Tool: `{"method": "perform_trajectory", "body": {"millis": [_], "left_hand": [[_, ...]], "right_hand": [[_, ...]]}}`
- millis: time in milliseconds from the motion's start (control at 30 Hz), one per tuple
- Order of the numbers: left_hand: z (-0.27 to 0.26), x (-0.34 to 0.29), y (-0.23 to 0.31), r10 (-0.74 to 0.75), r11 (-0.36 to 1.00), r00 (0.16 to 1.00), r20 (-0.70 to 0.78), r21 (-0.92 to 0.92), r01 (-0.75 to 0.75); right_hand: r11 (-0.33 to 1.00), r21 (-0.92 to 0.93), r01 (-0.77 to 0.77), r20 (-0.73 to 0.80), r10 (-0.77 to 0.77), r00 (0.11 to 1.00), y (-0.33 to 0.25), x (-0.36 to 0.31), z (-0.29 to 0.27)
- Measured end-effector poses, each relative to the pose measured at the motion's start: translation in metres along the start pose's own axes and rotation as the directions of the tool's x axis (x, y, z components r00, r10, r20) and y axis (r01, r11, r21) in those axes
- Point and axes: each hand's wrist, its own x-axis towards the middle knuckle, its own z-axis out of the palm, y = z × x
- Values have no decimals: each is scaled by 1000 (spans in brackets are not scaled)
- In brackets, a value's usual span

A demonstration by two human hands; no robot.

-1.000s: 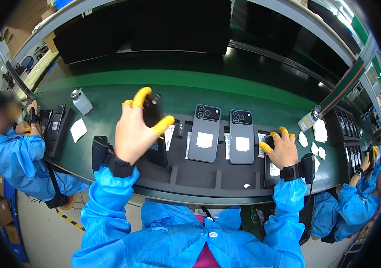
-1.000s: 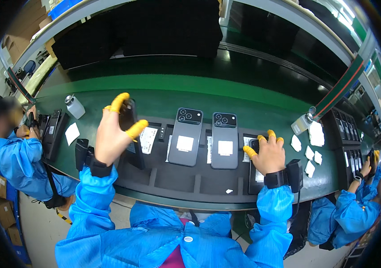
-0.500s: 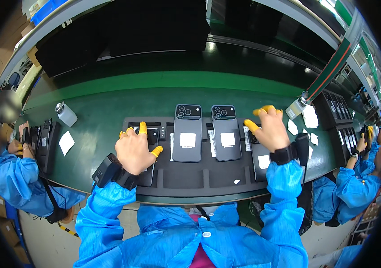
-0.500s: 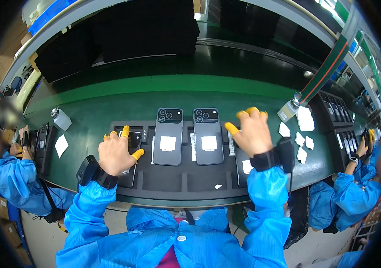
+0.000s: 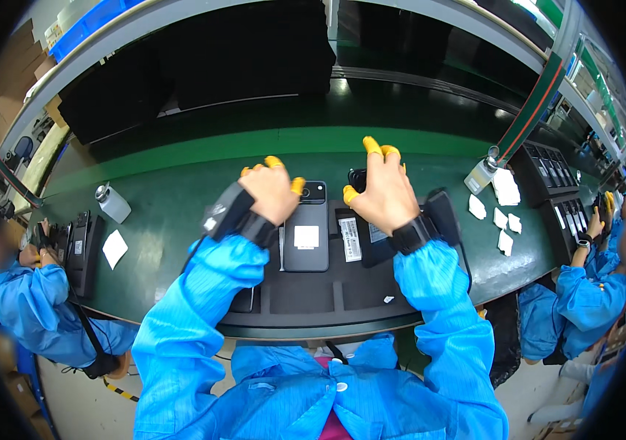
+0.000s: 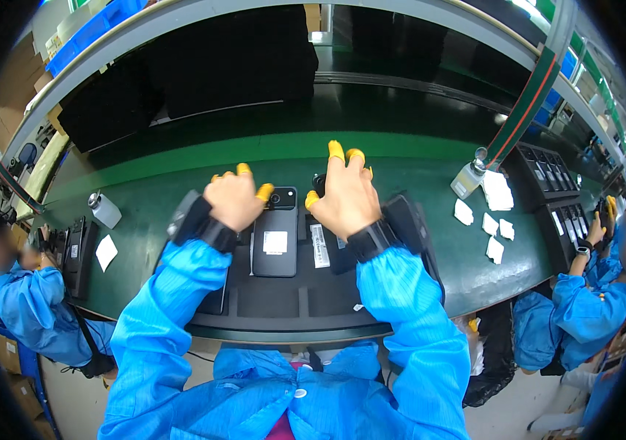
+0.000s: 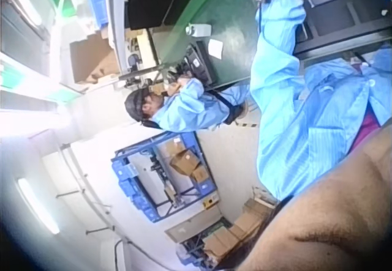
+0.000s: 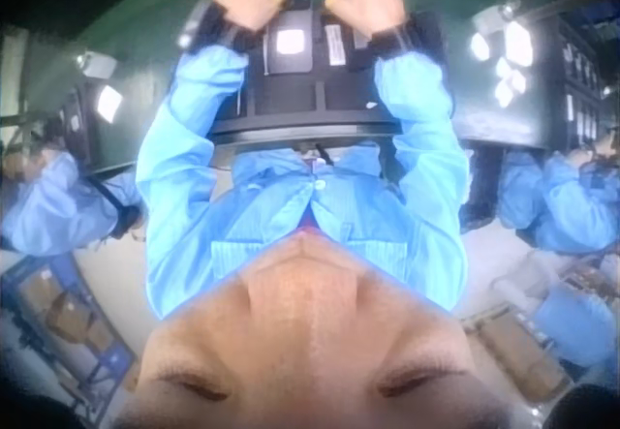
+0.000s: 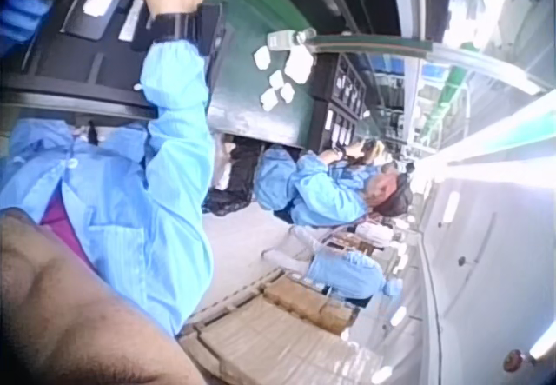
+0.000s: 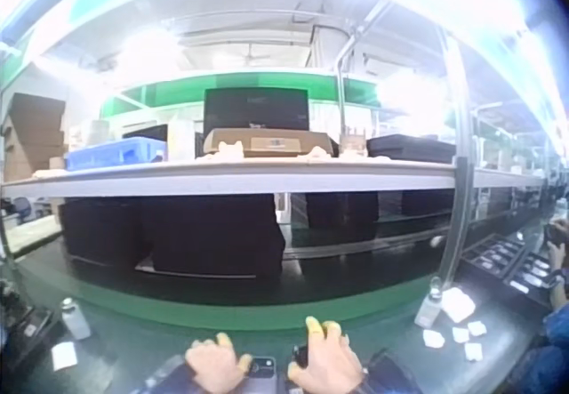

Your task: Cleaning the back and camera lenses of multiple smartphones in a foam tray using a cloth.

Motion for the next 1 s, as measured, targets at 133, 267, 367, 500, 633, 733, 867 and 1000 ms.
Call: {"method": "perform_trajectory", "body": {"millis": [133, 267, 367, 500, 633, 733, 867, 1000], "left_hand": [[19, 10, 39, 44, 999, 988, 150, 2, -45], [18, 11, 32, 9, 997, 999, 50, -77, -5], [-18, 1, 27, 106, 915, 994, 40, -396, -81], [-59, -41, -10, 454, 437, 876, -161, -817, -377], [-66, -72, -26, 513, 260, 847, -140, -915, -309], [-59, -82, -30, 497, 205, 856, -141, -940, -273], [-55, -86, -31, 471, 137, 865, -174, -954, -267], [-50, -77, -36, 515, 184, 810, -281, -887, -424]], "right_hand": [[984, 148, 98, -96, -84, 992, 4, -19, -21], [864, 382, 328, -221, -260, 940, 14, -29, -25], [631, 721, 286, -174, -234, 956, 34, -42, -28], [425, 838, 343, -186, -368, 911, 38, -49, -22], [388, 864, 320, -143, -421, 896, 36, -55, -24], [384, 861, 333, -144, -444, 884, 36, -58, -21], [399, 836, 377, -163, -475, 865, 39, -59, -18], [594, 547, 590, -163, -616, 771, 37, -53, -24]]}}
